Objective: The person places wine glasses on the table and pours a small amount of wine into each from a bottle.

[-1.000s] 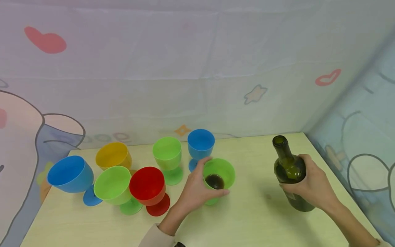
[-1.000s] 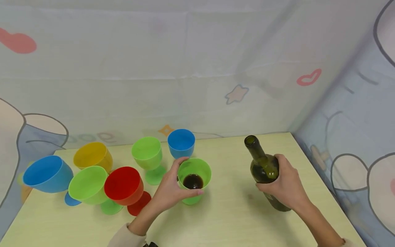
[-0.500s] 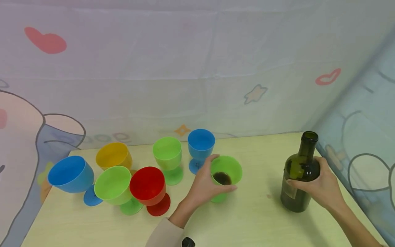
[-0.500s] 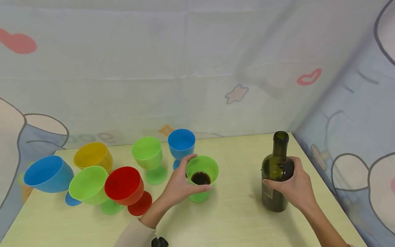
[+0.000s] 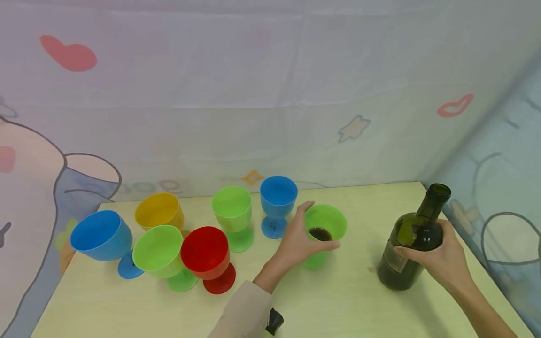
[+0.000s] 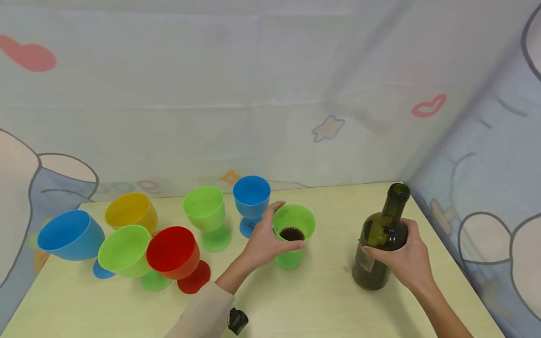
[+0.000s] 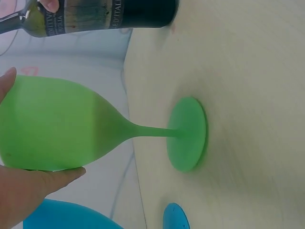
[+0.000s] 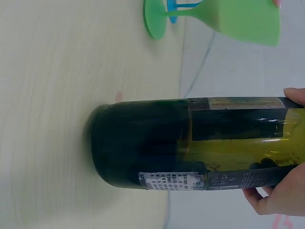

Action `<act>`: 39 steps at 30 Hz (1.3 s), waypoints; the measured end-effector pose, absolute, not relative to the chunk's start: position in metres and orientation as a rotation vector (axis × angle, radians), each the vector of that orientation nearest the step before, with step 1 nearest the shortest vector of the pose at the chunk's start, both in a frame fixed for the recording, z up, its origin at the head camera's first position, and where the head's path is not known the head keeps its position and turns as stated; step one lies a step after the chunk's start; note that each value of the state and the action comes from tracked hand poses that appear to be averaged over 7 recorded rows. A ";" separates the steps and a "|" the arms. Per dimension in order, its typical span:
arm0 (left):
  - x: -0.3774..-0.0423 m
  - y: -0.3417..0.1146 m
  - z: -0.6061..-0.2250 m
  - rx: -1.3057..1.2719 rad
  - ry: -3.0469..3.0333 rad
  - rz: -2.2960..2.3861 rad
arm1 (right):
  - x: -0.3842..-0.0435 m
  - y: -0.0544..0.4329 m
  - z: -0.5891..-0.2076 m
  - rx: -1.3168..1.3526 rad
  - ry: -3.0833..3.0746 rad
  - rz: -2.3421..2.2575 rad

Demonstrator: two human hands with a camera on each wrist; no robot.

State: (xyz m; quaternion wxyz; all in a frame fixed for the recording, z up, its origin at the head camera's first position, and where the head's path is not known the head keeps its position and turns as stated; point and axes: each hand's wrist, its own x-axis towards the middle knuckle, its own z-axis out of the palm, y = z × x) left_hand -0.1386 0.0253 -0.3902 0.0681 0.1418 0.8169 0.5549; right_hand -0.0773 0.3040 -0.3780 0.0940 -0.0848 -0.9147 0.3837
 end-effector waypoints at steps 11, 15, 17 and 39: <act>-0.159 0.047 -0.395 0.371 2.390 1.698 | -0.076 0.307 -0.377 -0.234 -2.725 1.157; -0.165 0.054 -0.396 0.351 2.392 1.727 | -0.077 0.308 -0.377 -0.217 -2.729 1.167; -0.168 0.057 -0.396 0.350 2.409 1.735 | -0.077 0.308 -0.377 -0.213 -2.733 1.166; -0.177 0.069 -0.397 0.330 2.404 1.833 | -0.077 0.314 -0.377 -0.194 -2.749 1.160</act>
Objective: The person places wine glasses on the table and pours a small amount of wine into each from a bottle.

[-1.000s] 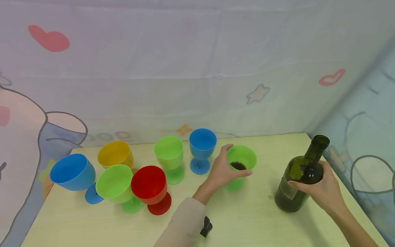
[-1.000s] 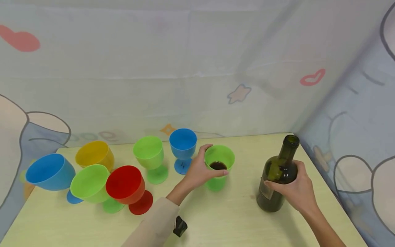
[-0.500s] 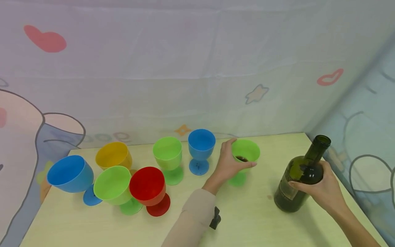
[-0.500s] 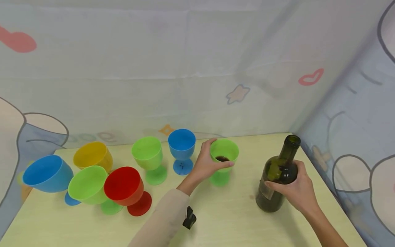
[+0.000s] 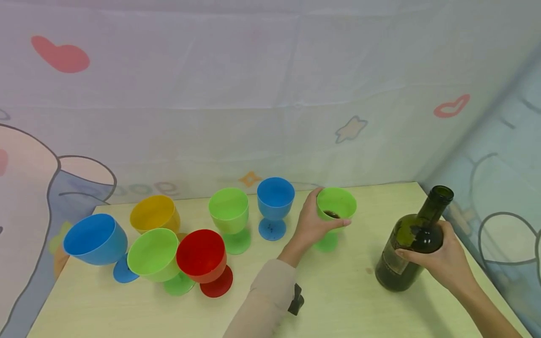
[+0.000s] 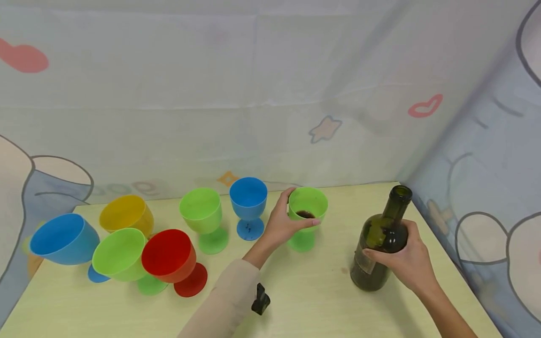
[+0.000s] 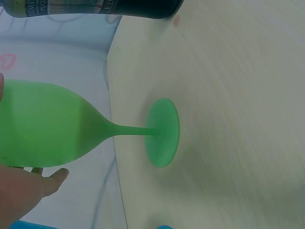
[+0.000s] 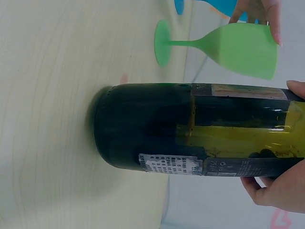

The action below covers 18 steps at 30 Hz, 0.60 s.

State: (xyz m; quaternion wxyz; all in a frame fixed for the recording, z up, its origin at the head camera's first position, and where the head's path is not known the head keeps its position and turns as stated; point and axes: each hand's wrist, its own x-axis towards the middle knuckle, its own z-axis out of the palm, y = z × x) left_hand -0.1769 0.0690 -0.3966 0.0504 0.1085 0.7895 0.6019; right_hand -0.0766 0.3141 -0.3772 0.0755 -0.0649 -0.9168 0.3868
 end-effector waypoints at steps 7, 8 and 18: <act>-0.170 0.058 -0.390 0.321 2.443 1.798 | -0.077 0.316 -0.378 -0.198 -2.753 1.186; -0.168 0.056 -0.388 0.321 2.446 1.794 | -0.077 0.317 -0.378 -0.197 -2.753 1.191; -0.153 0.020 -0.364 0.458 2.443 1.828 | -0.075 0.317 -0.378 -0.192 -2.761 1.180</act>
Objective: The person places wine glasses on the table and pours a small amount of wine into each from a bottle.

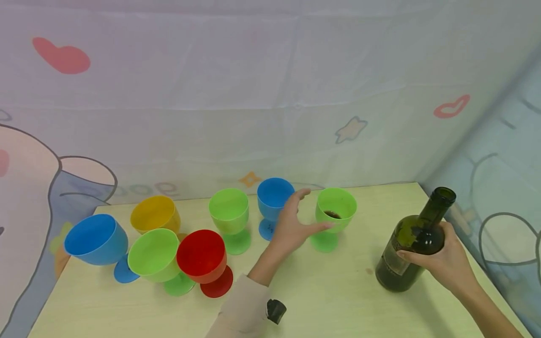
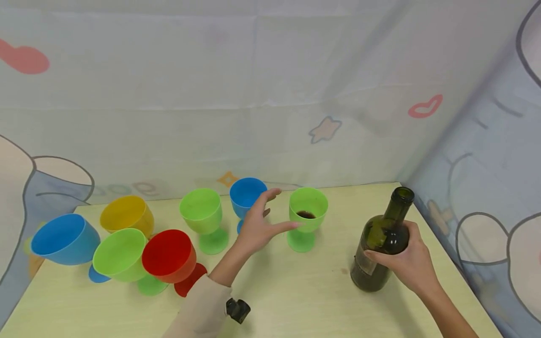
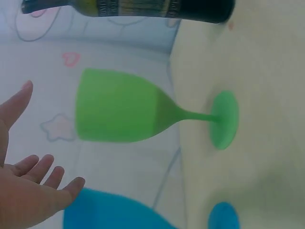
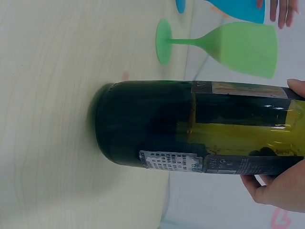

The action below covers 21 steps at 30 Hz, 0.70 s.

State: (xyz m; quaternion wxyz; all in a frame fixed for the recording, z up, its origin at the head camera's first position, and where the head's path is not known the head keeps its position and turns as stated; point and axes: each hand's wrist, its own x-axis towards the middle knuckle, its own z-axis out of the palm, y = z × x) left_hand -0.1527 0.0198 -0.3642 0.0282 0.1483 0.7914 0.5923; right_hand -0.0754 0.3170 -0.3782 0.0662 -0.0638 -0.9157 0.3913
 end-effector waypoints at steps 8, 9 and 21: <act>-0.149 -0.013 -0.345 0.414 2.611 1.814 | -0.076 0.317 -0.379 -0.194 -2.768 1.186; -0.149 -0.016 -0.343 0.406 2.643 1.807 | -0.076 0.317 -0.379 -0.192 -2.766 1.189; -0.166 -0.027 -0.351 0.374 2.753 1.740 | -0.076 0.317 -0.378 -0.174 -2.762 1.180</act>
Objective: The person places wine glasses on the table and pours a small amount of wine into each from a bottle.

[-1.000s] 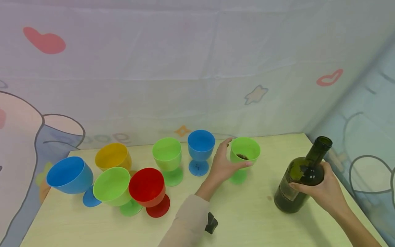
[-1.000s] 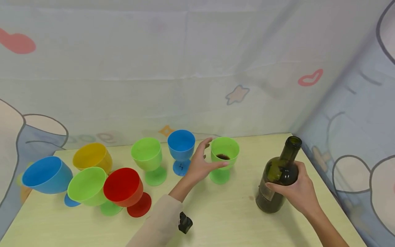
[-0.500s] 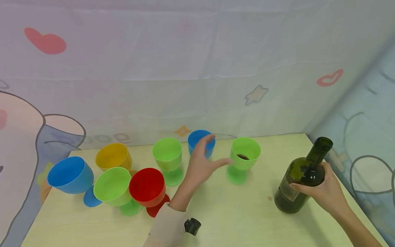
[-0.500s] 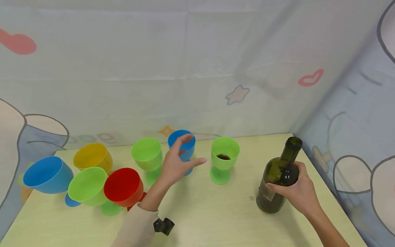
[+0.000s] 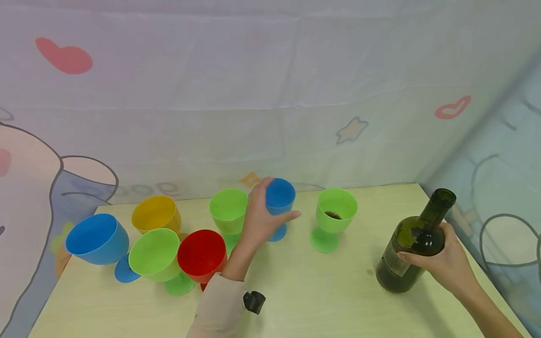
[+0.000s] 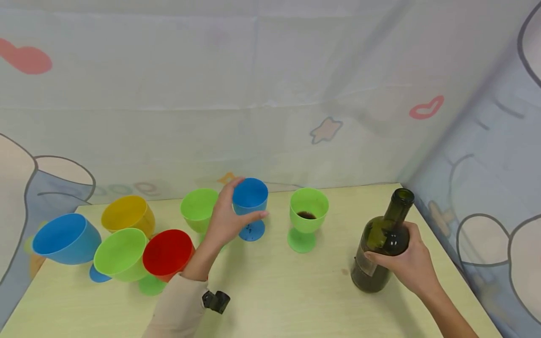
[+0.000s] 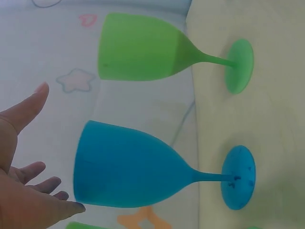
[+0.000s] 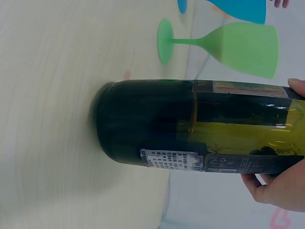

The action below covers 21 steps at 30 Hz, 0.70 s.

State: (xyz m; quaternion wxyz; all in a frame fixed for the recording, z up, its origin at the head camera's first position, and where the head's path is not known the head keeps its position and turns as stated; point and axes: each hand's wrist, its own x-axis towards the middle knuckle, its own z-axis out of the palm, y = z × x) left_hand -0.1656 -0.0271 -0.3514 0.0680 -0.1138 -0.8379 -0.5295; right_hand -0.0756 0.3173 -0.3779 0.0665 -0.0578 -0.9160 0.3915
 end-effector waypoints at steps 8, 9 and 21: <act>-0.173 -0.028 -0.363 -0.321 -2.515 -1.594 | -0.074 0.318 -0.378 -0.166 -2.765 1.172; -0.174 -0.028 -0.364 -0.318 -2.519 -1.591 | -0.074 0.319 -0.378 -0.165 -2.765 1.172; -0.185 -0.027 -0.370 -0.277 -2.529 -1.571 | -0.075 0.318 -0.378 -0.143 -2.742 1.181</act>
